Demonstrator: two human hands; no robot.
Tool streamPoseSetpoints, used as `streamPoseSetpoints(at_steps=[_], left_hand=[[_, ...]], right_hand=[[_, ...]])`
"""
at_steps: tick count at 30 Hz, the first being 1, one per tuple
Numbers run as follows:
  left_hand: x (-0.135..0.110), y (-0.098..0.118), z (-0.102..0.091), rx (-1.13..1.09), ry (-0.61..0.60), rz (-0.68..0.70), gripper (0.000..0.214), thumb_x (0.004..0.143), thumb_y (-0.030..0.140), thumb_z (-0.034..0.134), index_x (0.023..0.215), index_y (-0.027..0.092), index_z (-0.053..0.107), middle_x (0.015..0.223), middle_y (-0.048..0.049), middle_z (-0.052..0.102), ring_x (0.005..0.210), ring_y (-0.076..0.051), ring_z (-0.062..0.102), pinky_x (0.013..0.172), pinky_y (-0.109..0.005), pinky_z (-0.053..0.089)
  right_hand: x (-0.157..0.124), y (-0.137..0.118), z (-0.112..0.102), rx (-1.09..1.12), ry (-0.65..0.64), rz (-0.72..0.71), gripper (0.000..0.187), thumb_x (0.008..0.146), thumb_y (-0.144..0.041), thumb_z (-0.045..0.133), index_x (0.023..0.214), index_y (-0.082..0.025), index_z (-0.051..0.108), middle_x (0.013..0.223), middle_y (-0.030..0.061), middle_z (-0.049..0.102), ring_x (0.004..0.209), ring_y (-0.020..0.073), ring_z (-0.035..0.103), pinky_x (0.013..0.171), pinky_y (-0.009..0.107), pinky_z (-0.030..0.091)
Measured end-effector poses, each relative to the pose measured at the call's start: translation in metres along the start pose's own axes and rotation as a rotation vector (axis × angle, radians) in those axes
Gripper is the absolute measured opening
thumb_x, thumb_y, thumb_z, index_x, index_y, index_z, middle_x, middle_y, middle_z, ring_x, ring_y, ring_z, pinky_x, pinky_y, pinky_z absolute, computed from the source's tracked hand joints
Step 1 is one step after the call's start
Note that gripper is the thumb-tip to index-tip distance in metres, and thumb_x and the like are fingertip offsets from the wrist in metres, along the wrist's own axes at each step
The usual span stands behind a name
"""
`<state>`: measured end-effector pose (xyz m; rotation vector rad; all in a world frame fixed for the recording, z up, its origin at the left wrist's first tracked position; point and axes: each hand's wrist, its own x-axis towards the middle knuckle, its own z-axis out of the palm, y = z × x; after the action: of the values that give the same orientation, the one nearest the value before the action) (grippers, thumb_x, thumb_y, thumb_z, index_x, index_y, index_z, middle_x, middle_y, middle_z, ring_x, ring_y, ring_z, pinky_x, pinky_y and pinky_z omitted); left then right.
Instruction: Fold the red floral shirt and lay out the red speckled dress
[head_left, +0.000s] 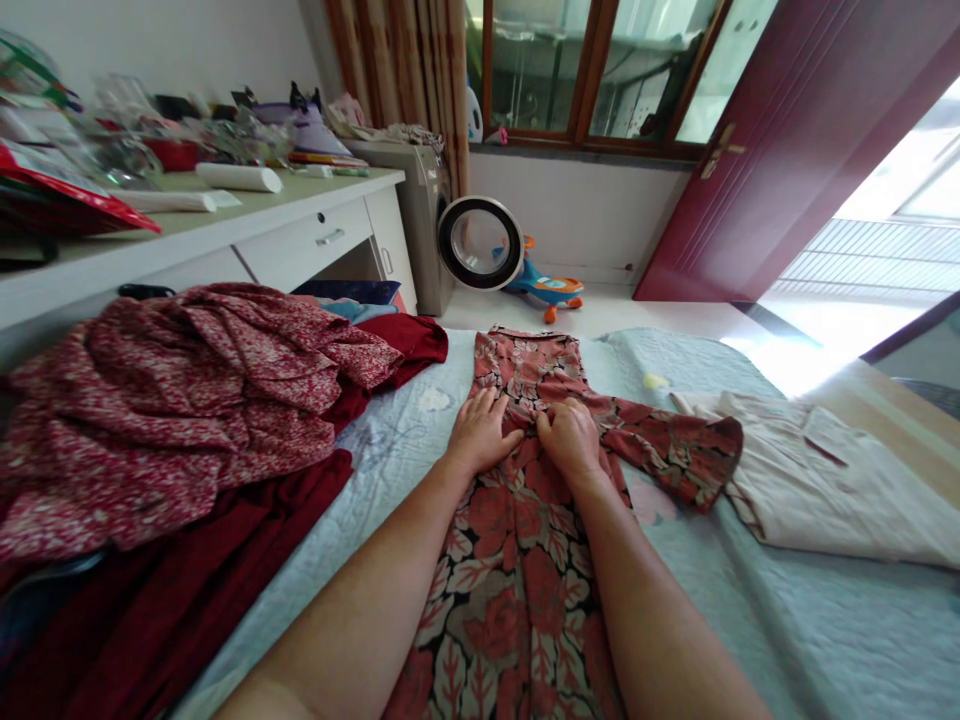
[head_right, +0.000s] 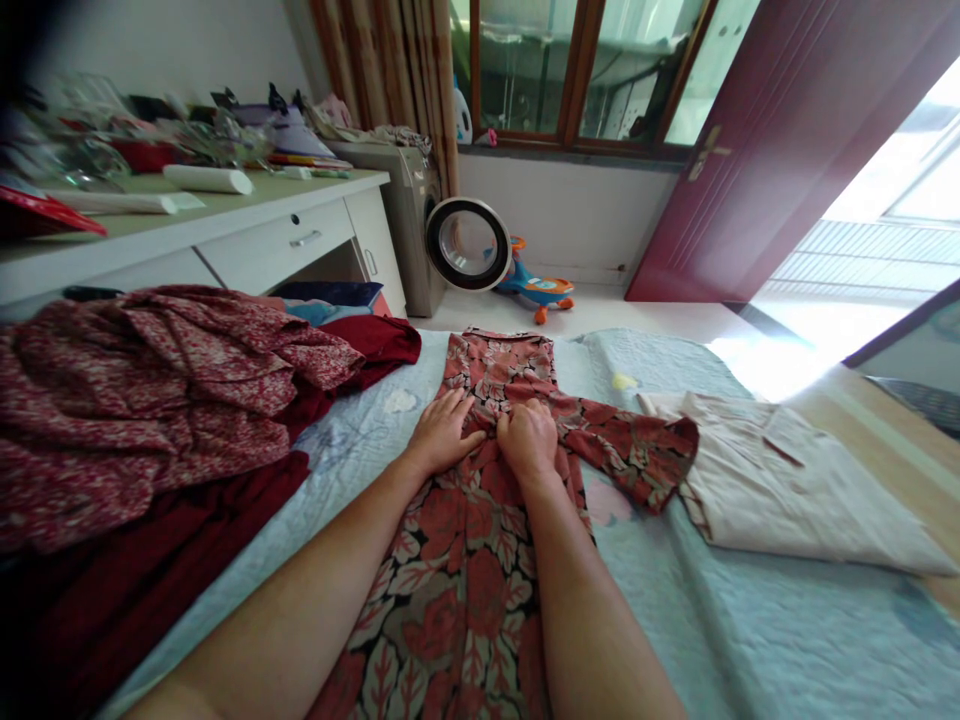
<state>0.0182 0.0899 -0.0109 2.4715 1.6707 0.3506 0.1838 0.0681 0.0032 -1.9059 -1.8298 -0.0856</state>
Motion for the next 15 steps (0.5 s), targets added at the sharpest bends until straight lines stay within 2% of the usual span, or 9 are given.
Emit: streamPoseSetpoints(at_steps=[3, 7, 10, 15], left_hand=[[0.002, -0.001, -0.001, -0.025, -0.002, -0.001, 0.063, 0.088, 0.046, 0.051, 0.142, 0.016, 0.043, 0.156, -0.0138, 0.035, 0.145, -0.028, 0.029, 0.118, -0.043, 0.025], [0.005, -0.004, -0.001, -0.079, -0.004, -0.041, 0.051, 0.093, 0.027, 0.038, 0.143, 0.016, 0.043, 0.154, -0.0100, 0.040, 0.144, -0.020, 0.033, 0.119, -0.037, 0.025], [0.005, -0.004, 0.002, -0.068, 0.030, -0.043, 0.050, 0.094, 0.026, 0.037, 0.142, 0.013, 0.044, 0.153, -0.0110, 0.041, 0.143, -0.021, 0.034, 0.119, -0.036, 0.025], [0.003, -0.002, 0.007, 0.006, 0.041, -0.037, 0.051, 0.096, 0.034, 0.041, 0.142, 0.013, 0.043, 0.154, -0.0130, 0.039, 0.144, -0.024, 0.033, 0.119, -0.041, 0.026]], right_hand=[[-0.001, -0.003, 0.004, 0.118, 0.035, -0.088, 0.016, 0.086, -0.022, 0.055, 0.093, -0.017, 0.069, 0.100, 0.0112, 0.067, 0.095, 0.0242, 0.059, 0.087, 0.035, 0.044], [-0.004, -0.003, 0.018, 0.266, -0.105, -0.271, 0.035, 0.087, -0.012, 0.048, 0.119, -0.016, 0.063, 0.126, 0.0110, 0.064, 0.116, 0.0223, 0.057, 0.101, 0.035, 0.041], [-0.005, -0.001, 0.025, 0.247, -0.182, -0.289, 0.036, 0.089, -0.012, 0.046, 0.121, -0.015, 0.064, 0.132, 0.0110, 0.062, 0.124, 0.0230, 0.054, 0.107, 0.037, 0.038], [-0.004, 0.001, 0.025, 0.231, -0.193, -0.290, 0.037, 0.090, -0.014, 0.047, 0.122, -0.015, 0.065, 0.132, 0.0106, 0.062, 0.125, 0.0231, 0.054, 0.109, 0.038, 0.038]])
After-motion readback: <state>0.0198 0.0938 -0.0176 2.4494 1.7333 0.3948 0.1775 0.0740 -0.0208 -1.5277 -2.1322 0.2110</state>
